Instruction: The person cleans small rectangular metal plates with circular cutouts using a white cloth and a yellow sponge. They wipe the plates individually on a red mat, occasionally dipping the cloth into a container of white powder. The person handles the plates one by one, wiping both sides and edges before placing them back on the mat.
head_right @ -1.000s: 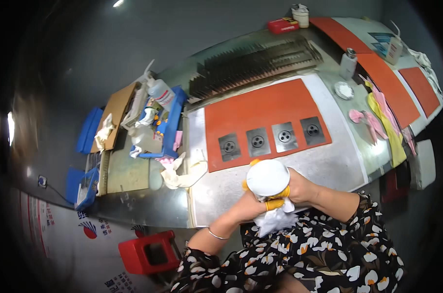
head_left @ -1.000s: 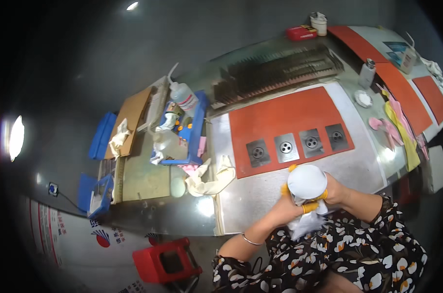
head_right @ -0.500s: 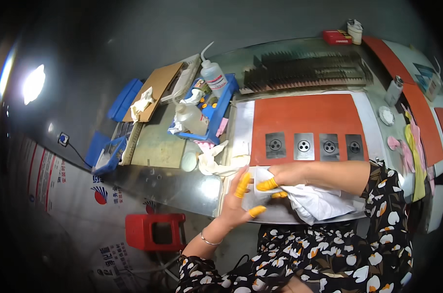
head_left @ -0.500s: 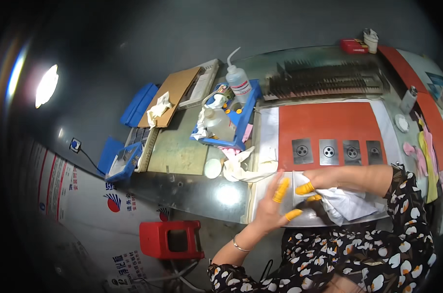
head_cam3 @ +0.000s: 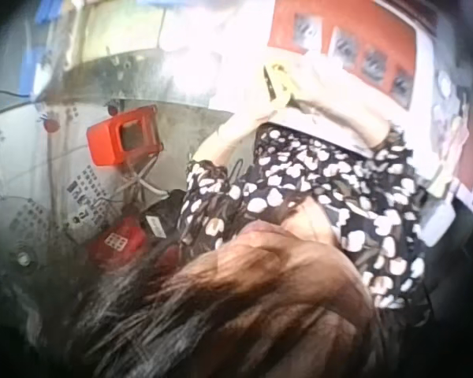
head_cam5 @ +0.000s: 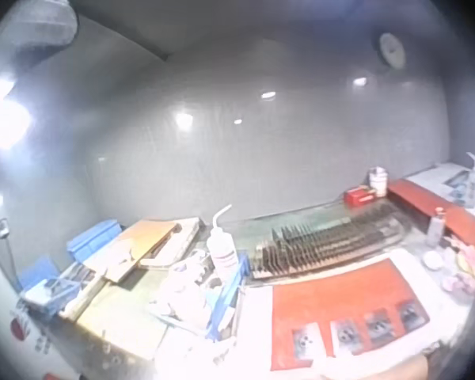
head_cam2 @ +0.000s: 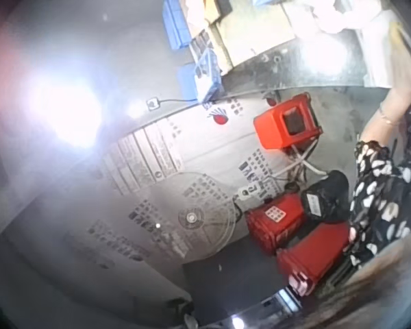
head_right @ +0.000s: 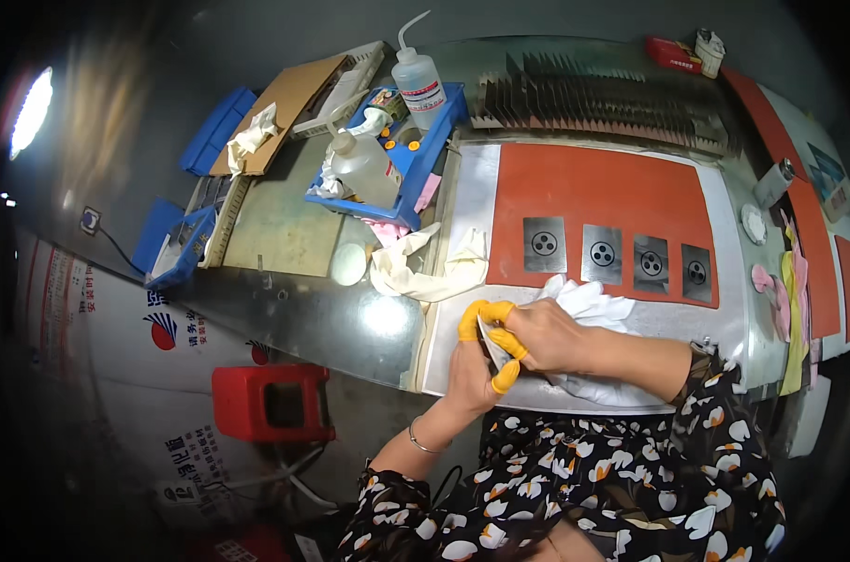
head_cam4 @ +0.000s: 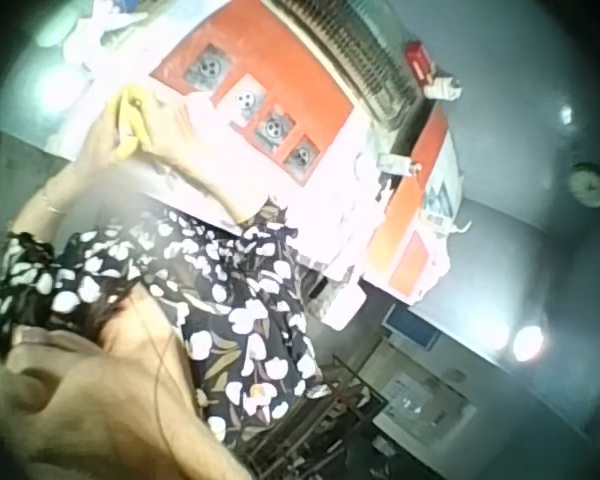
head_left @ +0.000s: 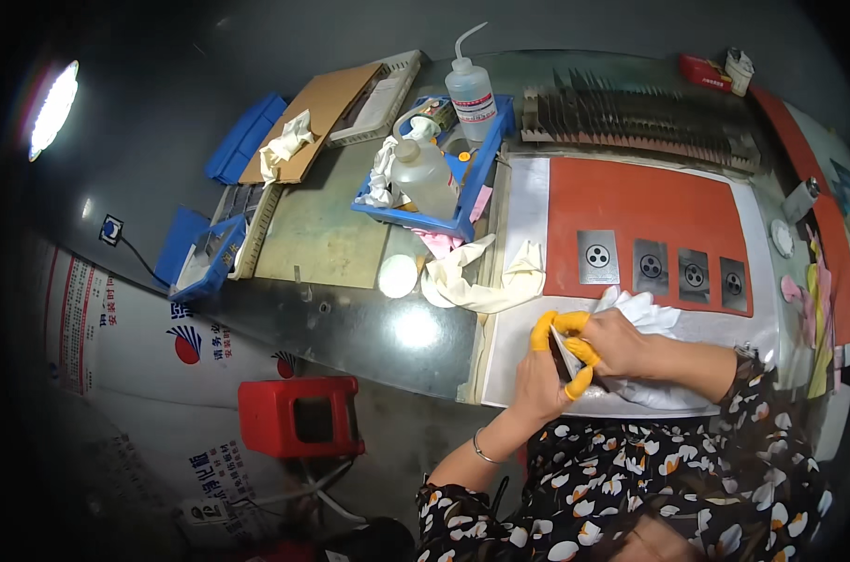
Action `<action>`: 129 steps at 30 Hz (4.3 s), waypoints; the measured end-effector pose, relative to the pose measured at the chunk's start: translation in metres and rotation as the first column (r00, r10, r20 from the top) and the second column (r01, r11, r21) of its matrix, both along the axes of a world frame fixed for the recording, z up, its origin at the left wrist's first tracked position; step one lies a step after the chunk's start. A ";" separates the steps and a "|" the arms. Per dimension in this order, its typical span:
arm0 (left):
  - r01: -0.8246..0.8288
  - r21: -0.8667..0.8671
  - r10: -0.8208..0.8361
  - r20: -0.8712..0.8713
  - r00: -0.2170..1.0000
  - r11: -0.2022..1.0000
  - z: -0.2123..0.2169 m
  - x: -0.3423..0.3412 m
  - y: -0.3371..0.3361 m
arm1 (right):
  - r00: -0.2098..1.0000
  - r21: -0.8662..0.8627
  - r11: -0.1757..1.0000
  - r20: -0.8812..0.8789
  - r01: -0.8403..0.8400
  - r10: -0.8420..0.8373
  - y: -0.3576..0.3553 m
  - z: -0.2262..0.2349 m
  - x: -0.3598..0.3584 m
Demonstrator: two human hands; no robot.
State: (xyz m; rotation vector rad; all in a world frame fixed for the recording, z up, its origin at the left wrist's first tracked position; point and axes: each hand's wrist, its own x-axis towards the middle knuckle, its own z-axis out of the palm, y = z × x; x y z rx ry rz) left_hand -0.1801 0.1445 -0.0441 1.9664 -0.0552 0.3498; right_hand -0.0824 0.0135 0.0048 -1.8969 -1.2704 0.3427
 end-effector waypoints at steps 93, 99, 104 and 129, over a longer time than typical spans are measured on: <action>-0.460 -0.146 0.482 0.224 0.847 0.876 0.056 0.159 0.171 | 0.392 0.615 0.726 -0.777 0.307 0.492 0.152 0.101 0.158; -0.457 -0.150 0.481 0.323 0.815 0.877 0.039 0.170 0.177 | 0.368 0.677 0.700 -0.726 0.228 0.581 0.128 0.096 0.152; -0.685 0.119 0.690 -0.011 0.723 0.719 0.043 0.182 0.188 | 0.527 0.516 0.819 -0.782 0.250 0.332 0.025 0.051 0.117; 0.759 0.455 -0.883 0.187 0.431 0.466 -0.045 0.173 -0.557 | 0.007 -0.170 -0.093 0.511 0.981 -0.859 -0.507 -0.065 -0.065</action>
